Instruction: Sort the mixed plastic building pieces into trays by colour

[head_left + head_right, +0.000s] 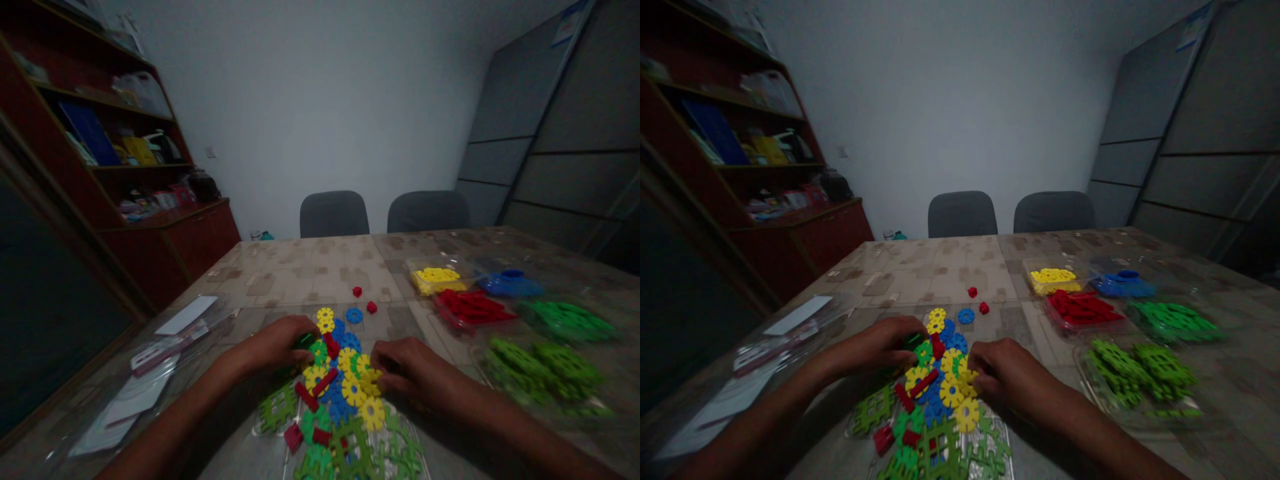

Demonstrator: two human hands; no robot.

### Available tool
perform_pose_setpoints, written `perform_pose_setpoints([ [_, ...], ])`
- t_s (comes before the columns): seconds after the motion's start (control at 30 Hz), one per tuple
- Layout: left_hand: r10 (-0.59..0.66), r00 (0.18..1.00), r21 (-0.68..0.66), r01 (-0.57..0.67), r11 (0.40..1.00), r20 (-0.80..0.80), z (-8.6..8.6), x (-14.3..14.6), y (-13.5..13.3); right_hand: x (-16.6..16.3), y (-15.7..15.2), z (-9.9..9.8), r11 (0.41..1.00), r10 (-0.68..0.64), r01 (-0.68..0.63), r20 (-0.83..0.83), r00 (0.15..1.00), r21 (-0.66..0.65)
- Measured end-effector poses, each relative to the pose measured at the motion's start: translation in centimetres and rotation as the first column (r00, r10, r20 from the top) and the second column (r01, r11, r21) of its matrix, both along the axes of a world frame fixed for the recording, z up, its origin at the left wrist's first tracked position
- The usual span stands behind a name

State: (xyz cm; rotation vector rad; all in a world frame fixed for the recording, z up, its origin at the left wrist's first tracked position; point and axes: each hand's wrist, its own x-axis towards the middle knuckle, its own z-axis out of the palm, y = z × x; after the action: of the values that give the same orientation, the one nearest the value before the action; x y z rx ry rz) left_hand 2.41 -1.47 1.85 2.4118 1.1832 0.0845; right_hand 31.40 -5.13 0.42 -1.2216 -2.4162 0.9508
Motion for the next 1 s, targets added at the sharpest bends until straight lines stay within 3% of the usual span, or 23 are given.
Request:
perform_pose_setpoints([
  [0.13, -0.028, 1.000, 0.033, 0.027, 0.999, 0.007, -0.8, -0.4, 0.5, -0.9, -0.1, -1.2, 0.993, -0.098, 0.094, 0.042, 0.994, 0.076],
  [0.3, -0.012, 1.000, 0.036, 0.013, 0.999, -0.019, -0.8, -0.2, 0.5, -1.0, -0.4, -1.5, 0.985, -0.166, 0.161, 0.097, 0.981, 0.054],
  [0.4, 0.000, 1.000, 0.044, 0.001, 0.999, -0.023, -1.0, -0.2, 0.5, -0.7, 0.1, -1.6, 0.986, -0.158, 0.155, 0.034, 0.987, 0.064],
  [0.6, 0.005, 1.000, 0.042, -0.004, 0.999, -0.025, -1.1, -0.1, 0.5, -0.1, 0.5, -0.7, 0.995, -0.091, 0.084, -0.122, 0.988, -0.060],
  [0.73, 0.009, 1.000, 0.039, -0.009, 0.999, -0.018, -1.1, -0.2, 0.5, -0.5, -1.0, 0.0, 0.994, 0.021, -0.023, -0.023, 1.000, -0.110],
  [1.0, 0.001, 0.999, 0.052, 0.000, 0.999, -0.032, -0.8, 0.1, 0.3, -0.7, -2.7, -1.4, 0.992, -0.109, 0.119, 0.155, 0.982, -0.052],
])
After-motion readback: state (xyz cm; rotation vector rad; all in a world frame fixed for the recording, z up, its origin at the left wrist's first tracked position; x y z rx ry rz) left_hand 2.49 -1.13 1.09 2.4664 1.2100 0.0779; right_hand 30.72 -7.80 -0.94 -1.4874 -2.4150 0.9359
